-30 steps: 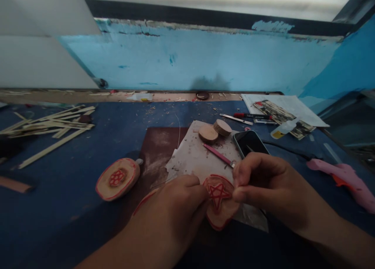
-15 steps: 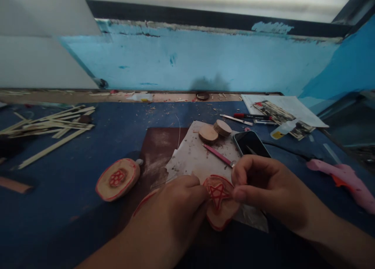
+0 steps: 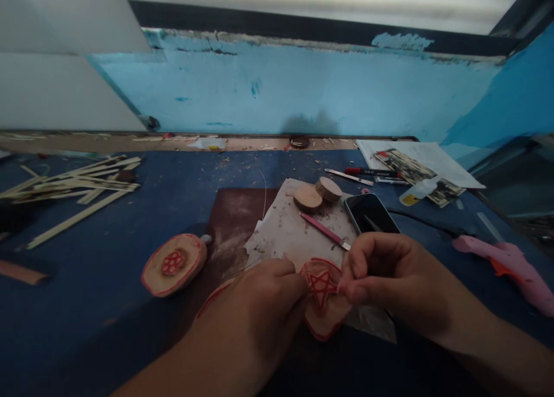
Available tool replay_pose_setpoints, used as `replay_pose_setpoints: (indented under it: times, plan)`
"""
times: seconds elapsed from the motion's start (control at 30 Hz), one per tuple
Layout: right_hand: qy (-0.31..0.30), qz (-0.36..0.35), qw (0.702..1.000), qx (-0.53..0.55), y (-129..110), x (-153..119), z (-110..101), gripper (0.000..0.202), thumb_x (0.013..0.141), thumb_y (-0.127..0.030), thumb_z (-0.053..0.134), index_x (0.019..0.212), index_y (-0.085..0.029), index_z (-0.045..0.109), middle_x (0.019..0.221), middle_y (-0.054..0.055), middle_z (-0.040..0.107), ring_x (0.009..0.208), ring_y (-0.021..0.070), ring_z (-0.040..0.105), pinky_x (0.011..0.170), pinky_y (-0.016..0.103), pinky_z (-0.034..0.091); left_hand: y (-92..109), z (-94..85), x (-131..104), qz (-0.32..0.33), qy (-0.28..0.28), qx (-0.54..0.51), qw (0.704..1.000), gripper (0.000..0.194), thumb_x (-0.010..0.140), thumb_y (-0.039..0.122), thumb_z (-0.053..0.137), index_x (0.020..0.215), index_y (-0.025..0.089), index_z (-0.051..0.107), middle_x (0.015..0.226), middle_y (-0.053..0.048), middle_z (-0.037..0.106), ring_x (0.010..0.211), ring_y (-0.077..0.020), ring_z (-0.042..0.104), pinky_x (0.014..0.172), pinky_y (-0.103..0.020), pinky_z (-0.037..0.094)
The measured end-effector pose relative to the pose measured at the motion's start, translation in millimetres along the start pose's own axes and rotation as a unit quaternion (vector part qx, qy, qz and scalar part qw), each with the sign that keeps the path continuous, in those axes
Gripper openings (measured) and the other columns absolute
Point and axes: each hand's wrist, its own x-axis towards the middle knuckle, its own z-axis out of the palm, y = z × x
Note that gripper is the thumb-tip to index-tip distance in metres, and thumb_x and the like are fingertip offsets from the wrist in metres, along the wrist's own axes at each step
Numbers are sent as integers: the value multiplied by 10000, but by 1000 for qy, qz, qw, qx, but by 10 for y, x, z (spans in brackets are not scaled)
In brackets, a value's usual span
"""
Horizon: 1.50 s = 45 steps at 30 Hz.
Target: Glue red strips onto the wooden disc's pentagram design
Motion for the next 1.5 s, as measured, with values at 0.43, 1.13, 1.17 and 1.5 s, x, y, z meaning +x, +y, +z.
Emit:
replay_pose_setpoints:
  times: [0.43,1.13,1.17,1.5]
  plan:
    - [-20,-13,999,-40,-29,-17,78,82,963,-311,846,973,-235,877,944,61,874,775,169,820,764,280,670,-40,21,-57,-21,3,-2,1000,311,1056,290,545,820,224,736,784,6,665,718,-160,659,647,-285,421]
    - [12,-5,999,-43,-44,-19,70,267,735,-175,1011,785,-225,753,762,-14,803,713,156,772,679,228,606,-52,28,-31,10,21,-7,1000,247,983,156,590,770,226,693,731,34,597,667,-133,593,603,-256,374]
    - [11,0,999,-40,-41,-15,57,261,751,-167,1001,793,-225,750,767,-18,800,718,143,763,678,211,590,-54,35,-25,10,23,-8,1000,259,990,172,589,756,224,685,725,34,597,660,-132,590,598,-256,372]
    - [19,-15,1000,-17,39,-41,-16,335,903,-297,908,815,-207,598,793,-48,636,716,82,566,674,180,475,-29,-4,-48,9,19,-6,1000,229,1009,165,606,830,232,731,751,46,612,670,-122,607,608,-256,368]
